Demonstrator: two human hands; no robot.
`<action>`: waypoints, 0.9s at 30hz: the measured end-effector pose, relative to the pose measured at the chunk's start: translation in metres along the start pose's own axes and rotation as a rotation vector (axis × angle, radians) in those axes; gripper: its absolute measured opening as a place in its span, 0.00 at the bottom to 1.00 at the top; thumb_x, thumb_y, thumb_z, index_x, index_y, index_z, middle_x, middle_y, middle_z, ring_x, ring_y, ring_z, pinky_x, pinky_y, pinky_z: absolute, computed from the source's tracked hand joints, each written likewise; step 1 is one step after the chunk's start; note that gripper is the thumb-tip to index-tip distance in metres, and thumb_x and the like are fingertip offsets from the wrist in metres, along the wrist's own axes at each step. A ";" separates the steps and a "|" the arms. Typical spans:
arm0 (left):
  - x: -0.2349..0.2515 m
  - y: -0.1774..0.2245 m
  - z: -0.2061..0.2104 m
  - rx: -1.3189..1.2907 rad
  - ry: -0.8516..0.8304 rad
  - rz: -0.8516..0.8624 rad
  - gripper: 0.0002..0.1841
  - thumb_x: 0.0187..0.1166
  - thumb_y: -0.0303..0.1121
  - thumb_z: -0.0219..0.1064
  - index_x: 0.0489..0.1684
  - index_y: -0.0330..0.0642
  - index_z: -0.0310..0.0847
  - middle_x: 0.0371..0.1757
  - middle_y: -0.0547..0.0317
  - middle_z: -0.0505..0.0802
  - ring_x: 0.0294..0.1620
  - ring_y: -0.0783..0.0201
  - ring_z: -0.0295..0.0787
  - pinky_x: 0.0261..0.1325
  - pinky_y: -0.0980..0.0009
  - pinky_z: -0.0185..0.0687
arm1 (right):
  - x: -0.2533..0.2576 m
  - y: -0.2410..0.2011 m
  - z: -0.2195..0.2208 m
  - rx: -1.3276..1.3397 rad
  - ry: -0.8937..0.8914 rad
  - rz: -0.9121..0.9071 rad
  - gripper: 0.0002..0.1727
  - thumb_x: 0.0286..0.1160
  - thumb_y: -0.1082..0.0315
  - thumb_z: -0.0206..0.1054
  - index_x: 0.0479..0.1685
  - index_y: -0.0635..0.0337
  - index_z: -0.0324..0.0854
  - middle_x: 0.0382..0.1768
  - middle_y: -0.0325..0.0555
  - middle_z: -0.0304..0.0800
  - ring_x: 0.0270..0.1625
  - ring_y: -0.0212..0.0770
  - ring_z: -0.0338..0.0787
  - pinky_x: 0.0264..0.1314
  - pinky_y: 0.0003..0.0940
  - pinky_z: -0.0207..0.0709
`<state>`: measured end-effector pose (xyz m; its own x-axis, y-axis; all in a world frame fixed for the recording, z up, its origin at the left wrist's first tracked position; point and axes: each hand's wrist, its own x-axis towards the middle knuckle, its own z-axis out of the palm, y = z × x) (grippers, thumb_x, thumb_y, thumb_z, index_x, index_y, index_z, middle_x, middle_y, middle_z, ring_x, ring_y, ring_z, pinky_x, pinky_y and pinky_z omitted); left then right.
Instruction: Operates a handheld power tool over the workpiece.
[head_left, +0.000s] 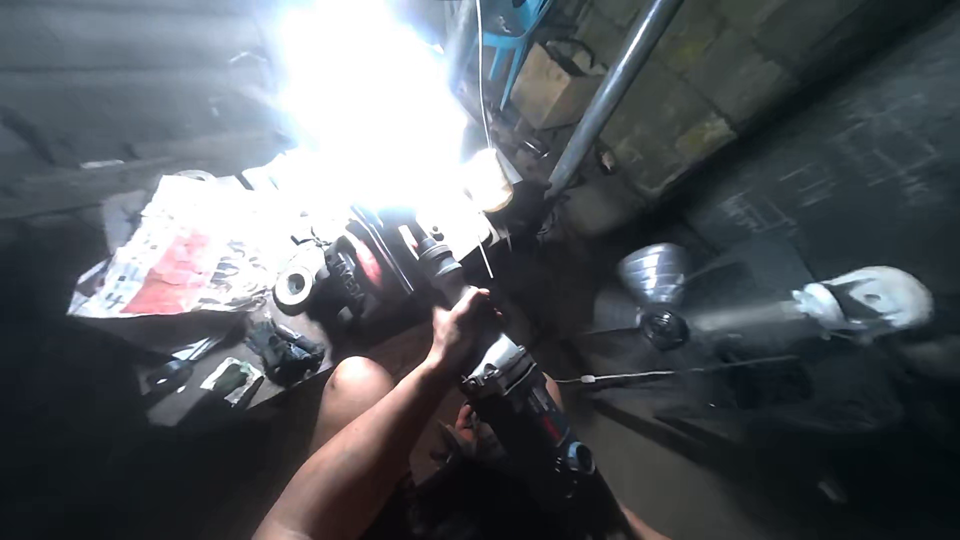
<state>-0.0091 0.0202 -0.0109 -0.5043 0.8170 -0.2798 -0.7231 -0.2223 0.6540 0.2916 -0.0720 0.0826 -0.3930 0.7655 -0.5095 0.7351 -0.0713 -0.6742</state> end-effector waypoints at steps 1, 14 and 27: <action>-0.005 0.004 -0.001 -0.003 -0.016 -0.020 0.07 0.82 0.31 0.65 0.40 0.34 0.83 0.27 0.50 0.90 0.28 0.59 0.90 0.36 0.62 0.90 | 0.002 -0.005 0.003 0.032 -0.001 -0.032 0.21 0.87 0.62 0.59 0.63 0.72 0.83 0.52 0.53 0.93 0.53 0.37 0.91 0.64 0.34 0.81; -0.020 0.006 -0.031 -0.097 -0.151 0.057 0.13 0.87 0.30 0.45 0.37 0.45 0.77 0.26 0.61 0.88 0.30 0.65 0.89 0.43 0.67 0.89 | 0.000 0.053 -0.004 -0.167 -0.009 -0.363 0.33 0.89 0.46 0.55 0.64 0.73 0.82 0.37 0.57 0.93 0.36 0.42 0.94 0.45 0.47 0.90; -0.008 0.005 -0.001 -0.045 -0.104 -0.013 0.12 0.87 0.34 0.56 0.39 0.39 0.83 0.25 0.55 0.89 0.26 0.63 0.88 0.35 0.66 0.88 | 0.000 0.044 -0.010 -0.092 0.005 -0.287 0.30 0.89 0.49 0.57 0.68 0.71 0.81 0.49 0.53 0.94 0.50 0.36 0.94 0.62 0.40 0.87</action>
<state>-0.0089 0.0122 -0.0061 -0.4445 0.8702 -0.2126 -0.7509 -0.2325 0.6181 0.3298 -0.0686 0.0583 -0.5895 0.7493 -0.3017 0.6412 0.2068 -0.7390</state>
